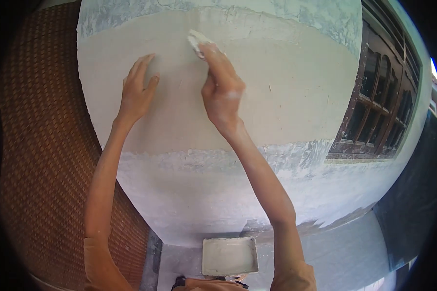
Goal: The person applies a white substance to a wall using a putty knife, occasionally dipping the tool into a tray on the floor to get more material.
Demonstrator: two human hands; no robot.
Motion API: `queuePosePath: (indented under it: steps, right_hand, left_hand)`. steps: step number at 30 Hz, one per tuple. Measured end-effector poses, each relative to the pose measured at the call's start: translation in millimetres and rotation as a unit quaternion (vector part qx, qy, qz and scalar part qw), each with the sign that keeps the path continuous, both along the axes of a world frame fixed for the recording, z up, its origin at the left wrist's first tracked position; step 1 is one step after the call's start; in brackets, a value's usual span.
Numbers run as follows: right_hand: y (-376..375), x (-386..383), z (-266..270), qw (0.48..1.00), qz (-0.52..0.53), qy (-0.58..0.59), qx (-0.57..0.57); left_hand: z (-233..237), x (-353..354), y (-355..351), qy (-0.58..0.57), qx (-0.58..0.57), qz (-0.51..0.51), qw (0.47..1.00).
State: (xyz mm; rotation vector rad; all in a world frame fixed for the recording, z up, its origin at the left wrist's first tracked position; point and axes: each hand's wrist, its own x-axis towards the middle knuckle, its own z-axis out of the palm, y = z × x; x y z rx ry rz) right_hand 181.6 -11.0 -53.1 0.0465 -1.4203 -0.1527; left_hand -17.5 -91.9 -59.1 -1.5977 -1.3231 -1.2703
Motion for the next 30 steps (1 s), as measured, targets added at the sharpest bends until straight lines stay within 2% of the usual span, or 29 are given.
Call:
queuePosePath:
  steps: [1,2,4,7,10,13,23,30]
  right_hand:
    - [5,-8,7,0.996,-0.035,-0.018,0.081]
    - [8,-16,13,0.996,-0.041,-0.016,0.084]
    - [10,-30,23,0.981,-0.151,-0.055,0.106]
    - [19,-48,37,0.967,-0.205,-0.062,0.139]
    - [31,-63,46,0.958,-0.237,-0.055,0.153]
    - [42,-74,53,0.945,-0.269,-0.04,0.18]
    - [48,-82,48,0.943,-0.29,-0.11,0.124]
    - [23,-63,7,0.935,-0.275,-0.211,0.079]
  left_hand:
    - [7,-4,5,0.024,0.026,0.028,0.999]
    - [14,-9,12,0.026,0.03,0.023,0.999]
    - [26,-20,24,0.052,0.096,0.099,0.989]
    - [45,-35,39,0.071,0.156,0.128,0.977]
    - [53,-44,52,0.072,0.155,0.166,0.971]
    - [49,-51,56,0.082,0.166,0.15,0.971]
    - [46,-61,65,0.101,0.218,0.143,0.96]
    - [44,-63,65,0.101,0.2,0.143,0.964]
